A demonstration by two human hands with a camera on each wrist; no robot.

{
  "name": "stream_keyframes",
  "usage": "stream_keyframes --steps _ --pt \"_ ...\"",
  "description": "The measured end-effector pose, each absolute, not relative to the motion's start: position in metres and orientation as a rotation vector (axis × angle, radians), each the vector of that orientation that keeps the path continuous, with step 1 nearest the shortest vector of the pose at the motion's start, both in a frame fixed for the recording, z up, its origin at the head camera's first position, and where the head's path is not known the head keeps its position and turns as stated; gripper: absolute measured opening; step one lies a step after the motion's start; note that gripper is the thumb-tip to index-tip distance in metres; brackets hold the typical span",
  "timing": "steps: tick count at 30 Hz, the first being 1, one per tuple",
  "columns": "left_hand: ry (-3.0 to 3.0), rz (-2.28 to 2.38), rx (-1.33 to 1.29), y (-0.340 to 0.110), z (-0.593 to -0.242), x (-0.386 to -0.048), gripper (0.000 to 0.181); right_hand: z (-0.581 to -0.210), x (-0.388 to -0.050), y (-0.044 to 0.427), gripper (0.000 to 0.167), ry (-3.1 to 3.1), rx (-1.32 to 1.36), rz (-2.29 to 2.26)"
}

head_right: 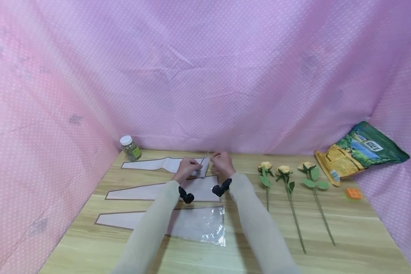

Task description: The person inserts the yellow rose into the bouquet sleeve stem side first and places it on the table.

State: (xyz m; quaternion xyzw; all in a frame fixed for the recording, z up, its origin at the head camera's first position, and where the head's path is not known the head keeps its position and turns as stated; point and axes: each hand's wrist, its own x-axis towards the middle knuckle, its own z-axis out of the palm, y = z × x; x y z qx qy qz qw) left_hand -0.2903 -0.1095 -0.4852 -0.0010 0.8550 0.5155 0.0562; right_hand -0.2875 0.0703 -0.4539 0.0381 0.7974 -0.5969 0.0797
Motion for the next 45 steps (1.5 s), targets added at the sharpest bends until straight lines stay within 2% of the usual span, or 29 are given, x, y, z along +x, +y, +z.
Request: stream_keyframes --steps 10,23,33,45 --pt "2.576 1.552 -0.078 -0.120 -0.489 -0.291 0.014 -0.415 -0.272 0.106 0.038 2.399 0.018 -1.794" --pt "2.540 1.572 -0.136 -0.127 -0.486 -0.291 0.013 -0.379 -0.229 0.173 0.047 2.578 0.023 -1.671" --pt "2.512 1.576 -0.101 -0.118 -0.487 -0.292 0.014 -0.398 -0.179 0.219 0.052 2.768 0.134 -1.481" --pt "2.478 1.612 -0.096 -0.113 -0.485 -0.287 0.013 -0.445 -0.141 0.237 0.057 2.739 0.195 -1.360"
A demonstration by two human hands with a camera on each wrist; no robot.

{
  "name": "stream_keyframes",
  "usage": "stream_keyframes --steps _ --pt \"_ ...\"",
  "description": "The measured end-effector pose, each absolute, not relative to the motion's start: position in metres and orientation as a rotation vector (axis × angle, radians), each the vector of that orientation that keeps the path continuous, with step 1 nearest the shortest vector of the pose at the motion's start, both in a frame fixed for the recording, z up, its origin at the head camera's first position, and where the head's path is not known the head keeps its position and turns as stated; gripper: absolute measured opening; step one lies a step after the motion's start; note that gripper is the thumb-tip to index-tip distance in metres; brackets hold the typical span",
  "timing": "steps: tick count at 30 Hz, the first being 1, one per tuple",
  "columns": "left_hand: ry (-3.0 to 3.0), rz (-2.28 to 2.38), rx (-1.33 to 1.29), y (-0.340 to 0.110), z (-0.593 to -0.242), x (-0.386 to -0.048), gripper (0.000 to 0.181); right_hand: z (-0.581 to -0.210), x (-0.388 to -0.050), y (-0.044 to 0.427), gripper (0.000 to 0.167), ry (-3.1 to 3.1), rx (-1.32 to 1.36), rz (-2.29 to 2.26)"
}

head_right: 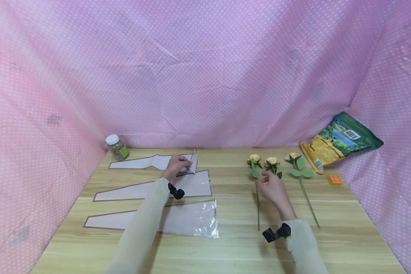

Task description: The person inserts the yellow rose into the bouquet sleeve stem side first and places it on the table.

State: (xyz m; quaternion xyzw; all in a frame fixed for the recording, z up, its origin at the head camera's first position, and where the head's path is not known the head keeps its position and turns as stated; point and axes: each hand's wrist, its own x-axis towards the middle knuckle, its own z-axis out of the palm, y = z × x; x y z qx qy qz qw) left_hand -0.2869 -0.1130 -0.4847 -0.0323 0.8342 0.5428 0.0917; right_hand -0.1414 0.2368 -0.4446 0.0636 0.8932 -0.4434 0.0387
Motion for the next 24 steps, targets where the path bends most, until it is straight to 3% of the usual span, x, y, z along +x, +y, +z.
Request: stream_keyframes --steps 13,24 --pt "2.508 1.578 -0.080 -0.114 -0.483 -0.286 0.015 -0.472 -0.136 0.234 0.059 2.714 0.237 -1.192" --pt "2.520 1.566 -0.089 -0.113 -0.484 -0.288 0.015 -0.475 -0.143 0.222 0.008 2.864 0.190 -1.008"
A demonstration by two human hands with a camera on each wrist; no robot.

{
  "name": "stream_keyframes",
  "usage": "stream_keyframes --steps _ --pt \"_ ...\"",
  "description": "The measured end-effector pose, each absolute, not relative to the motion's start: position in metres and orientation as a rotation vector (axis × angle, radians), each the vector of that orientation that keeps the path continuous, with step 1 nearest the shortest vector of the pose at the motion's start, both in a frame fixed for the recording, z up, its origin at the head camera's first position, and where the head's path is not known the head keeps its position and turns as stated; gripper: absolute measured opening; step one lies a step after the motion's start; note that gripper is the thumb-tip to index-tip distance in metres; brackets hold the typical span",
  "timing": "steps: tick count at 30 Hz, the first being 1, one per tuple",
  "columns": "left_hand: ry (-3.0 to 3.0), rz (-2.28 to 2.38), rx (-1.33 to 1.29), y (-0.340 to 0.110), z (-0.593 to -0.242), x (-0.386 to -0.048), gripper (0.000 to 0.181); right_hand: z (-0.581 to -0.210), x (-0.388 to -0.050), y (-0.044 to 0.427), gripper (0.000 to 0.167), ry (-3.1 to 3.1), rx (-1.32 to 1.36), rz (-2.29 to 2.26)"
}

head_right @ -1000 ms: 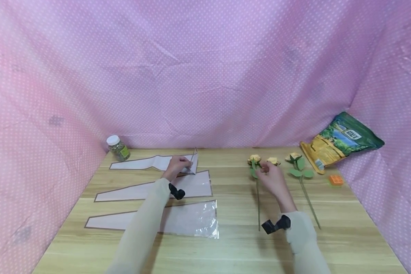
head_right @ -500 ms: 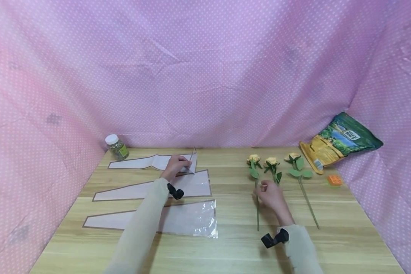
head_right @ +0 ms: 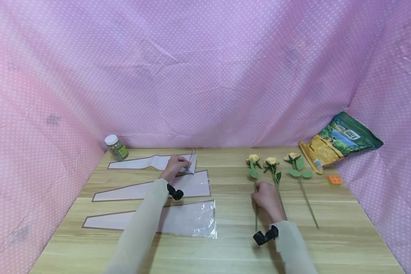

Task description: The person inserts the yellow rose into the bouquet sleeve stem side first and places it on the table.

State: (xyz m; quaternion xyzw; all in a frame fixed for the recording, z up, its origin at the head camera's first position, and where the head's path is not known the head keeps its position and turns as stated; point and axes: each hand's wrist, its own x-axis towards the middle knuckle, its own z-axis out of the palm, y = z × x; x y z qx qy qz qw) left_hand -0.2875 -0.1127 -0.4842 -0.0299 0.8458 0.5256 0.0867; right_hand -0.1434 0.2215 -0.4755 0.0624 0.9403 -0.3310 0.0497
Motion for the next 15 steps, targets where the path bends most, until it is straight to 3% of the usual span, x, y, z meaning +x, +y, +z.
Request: stream_keyframes --steps 4,9,15 --pt "2.517 1.577 -0.080 -0.1133 -0.4837 -0.2874 0.015 -0.4734 -0.1434 0.2212 0.010 2.883 0.192 -1.002" --pt "2.510 1.586 -0.082 -0.1136 -0.4836 -0.2876 0.015 -0.4714 -0.1431 0.2224 0.038 2.834 0.230 -1.048" --pt "2.503 1.573 -0.100 -0.1140 -0.4850 -0.2884 0.015 -0.4716 -0.1427 0.2245 0.042 2.737 0.285 -1.182"
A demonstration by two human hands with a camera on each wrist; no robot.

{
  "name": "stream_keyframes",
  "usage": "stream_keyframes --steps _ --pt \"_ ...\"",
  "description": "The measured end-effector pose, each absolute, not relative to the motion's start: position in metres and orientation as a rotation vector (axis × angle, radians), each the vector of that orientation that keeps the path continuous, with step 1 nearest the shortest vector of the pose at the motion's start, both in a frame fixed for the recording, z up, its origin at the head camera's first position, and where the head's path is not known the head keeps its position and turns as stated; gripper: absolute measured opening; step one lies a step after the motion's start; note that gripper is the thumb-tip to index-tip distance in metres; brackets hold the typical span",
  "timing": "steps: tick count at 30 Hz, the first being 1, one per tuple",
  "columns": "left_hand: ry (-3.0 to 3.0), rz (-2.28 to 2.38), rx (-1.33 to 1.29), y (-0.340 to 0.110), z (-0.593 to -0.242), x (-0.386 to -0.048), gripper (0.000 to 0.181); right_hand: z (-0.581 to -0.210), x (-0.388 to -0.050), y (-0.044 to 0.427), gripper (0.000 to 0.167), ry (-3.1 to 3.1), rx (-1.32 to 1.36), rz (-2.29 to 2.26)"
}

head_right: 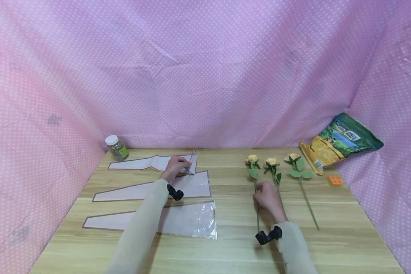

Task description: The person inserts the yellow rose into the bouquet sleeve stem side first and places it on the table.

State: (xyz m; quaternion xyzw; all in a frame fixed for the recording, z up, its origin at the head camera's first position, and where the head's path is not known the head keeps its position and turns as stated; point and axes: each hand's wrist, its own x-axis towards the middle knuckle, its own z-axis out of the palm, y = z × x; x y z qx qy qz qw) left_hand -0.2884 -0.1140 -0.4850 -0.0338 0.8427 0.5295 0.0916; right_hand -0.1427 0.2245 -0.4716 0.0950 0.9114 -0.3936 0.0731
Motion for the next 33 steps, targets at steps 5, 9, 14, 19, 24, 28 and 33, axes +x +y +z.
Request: stream_keyframes --steps 5,9,14,19,24,28,33 --pt "2.497 1.554 -0.108 -0.114 -0.486 -0.289 0.014 -0.468 -0.142 0.228 0.040 2.759 0.214 -1.282" --pt "2.506 1.548 -0.097 -0.114 -0.486 -0.288 0.015 -0.459 -0.141 0.230 0.042 2.775 0.187 -1.326" --pt "2.507 1.560 -0.092 -0.114 -0.486 -0.288 0.014 -0.445 -0.141 0.230 0.050 2.673 0.232 -1.472" --pt "2.509 1.561 -0.093 -0.113 -0.487 -0.288 0.014 -0.435 -0.143 0.229 0.050 2.610 0.237 -1.603" --pt "2.505 1.556 -0.097 -0.113 -0.488 -0.288 0.014 -0.426 -0.146 0.231 0.053 2.527 0.229 -1.760" --pt "2.501 1.560 -0.097 -0.113 -0.487 -0.287 0.014 -0.418 -0.149 0.232 0.055 2.429 0.235 -1.922" --pt "2.503 1.567 -0.100 -0.112 -0.487 -0.284 0.014 -0.408 -0.152 0.234 0.044 2.380 0.245 -2.093"
